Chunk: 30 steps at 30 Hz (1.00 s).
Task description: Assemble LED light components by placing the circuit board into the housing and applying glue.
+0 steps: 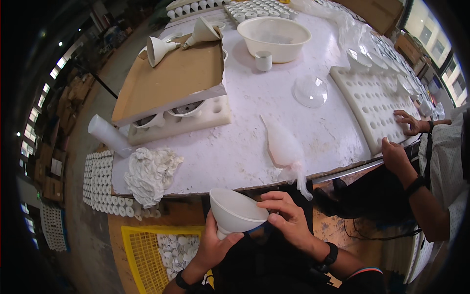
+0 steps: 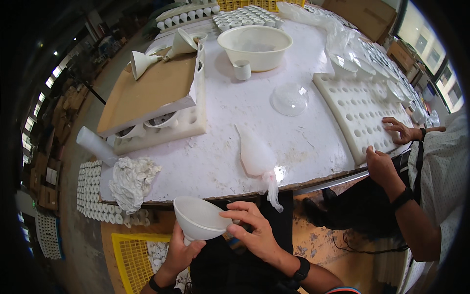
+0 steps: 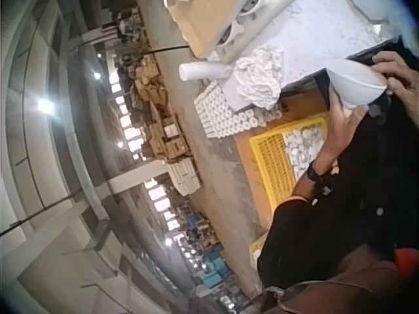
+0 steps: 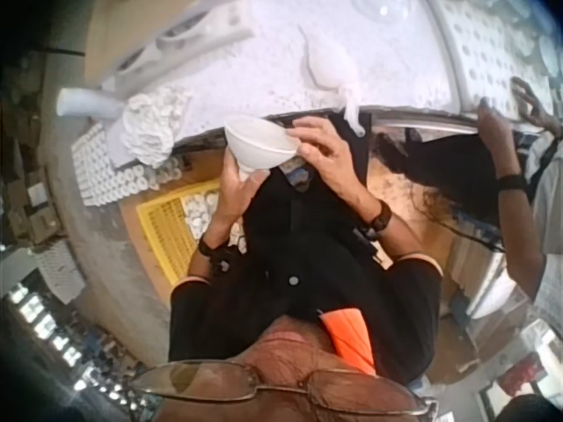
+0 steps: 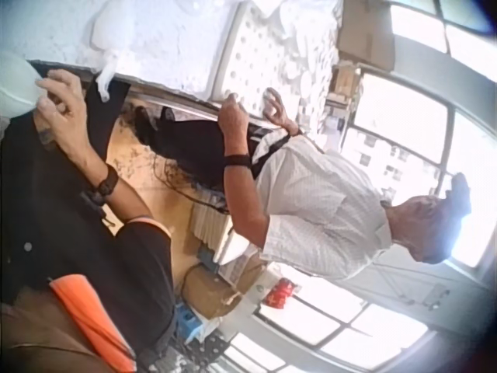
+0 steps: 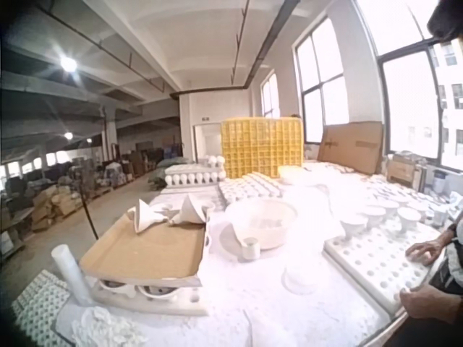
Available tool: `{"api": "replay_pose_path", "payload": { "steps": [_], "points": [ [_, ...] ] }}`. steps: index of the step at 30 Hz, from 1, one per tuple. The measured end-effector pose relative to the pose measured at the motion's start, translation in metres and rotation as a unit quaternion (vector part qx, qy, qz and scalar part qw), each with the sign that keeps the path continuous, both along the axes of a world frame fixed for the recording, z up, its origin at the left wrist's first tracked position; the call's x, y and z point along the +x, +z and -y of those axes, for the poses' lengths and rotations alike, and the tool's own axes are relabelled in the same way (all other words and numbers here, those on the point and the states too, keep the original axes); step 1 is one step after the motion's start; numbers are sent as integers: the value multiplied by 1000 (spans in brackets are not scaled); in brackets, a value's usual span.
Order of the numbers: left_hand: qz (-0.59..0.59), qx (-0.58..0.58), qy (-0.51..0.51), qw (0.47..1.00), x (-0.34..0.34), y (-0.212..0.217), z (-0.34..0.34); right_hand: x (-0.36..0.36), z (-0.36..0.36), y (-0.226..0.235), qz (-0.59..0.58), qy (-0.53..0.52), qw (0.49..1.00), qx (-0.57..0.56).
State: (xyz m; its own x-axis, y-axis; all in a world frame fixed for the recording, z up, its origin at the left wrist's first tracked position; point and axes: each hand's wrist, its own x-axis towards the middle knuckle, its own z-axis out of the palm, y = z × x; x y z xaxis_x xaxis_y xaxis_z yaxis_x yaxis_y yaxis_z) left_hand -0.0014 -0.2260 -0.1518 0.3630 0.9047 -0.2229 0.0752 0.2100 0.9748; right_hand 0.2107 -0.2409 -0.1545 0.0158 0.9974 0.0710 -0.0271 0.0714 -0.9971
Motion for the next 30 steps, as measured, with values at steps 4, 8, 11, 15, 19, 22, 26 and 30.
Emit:
{"api": "replay_pose_path", "payload": {
  "steps": [4,8,11,15,19,22,26,30],
  "points": [
    [-45,42,-46,997,7,12,-2,5,-1,3,-41,60,997,3],
    [-131,75,-69,986,11,21,-3,10,2,1,-76,92,993,-21],
    [-180,101,-75,976,15,25,-4,13,2,0,-88,88,992,-21],
    [-274,182,-79,941,27,29,-10,21,3,-5,-93,77,993,-12],
    [-330,228,-117,908,44,41,-18,38,11,-8,-97,57,994,14],
    [-338,317,-150,873,57,46,-25,49,18,-10,-135,29,990,14],
    [-352,367,-199,838,83,58,-38,65,26,-12,-137,-26,990,37],
    [-331,409,-219,822,109,69,-56,78,28,-10,-126,-141,977,100]
  ]
}}
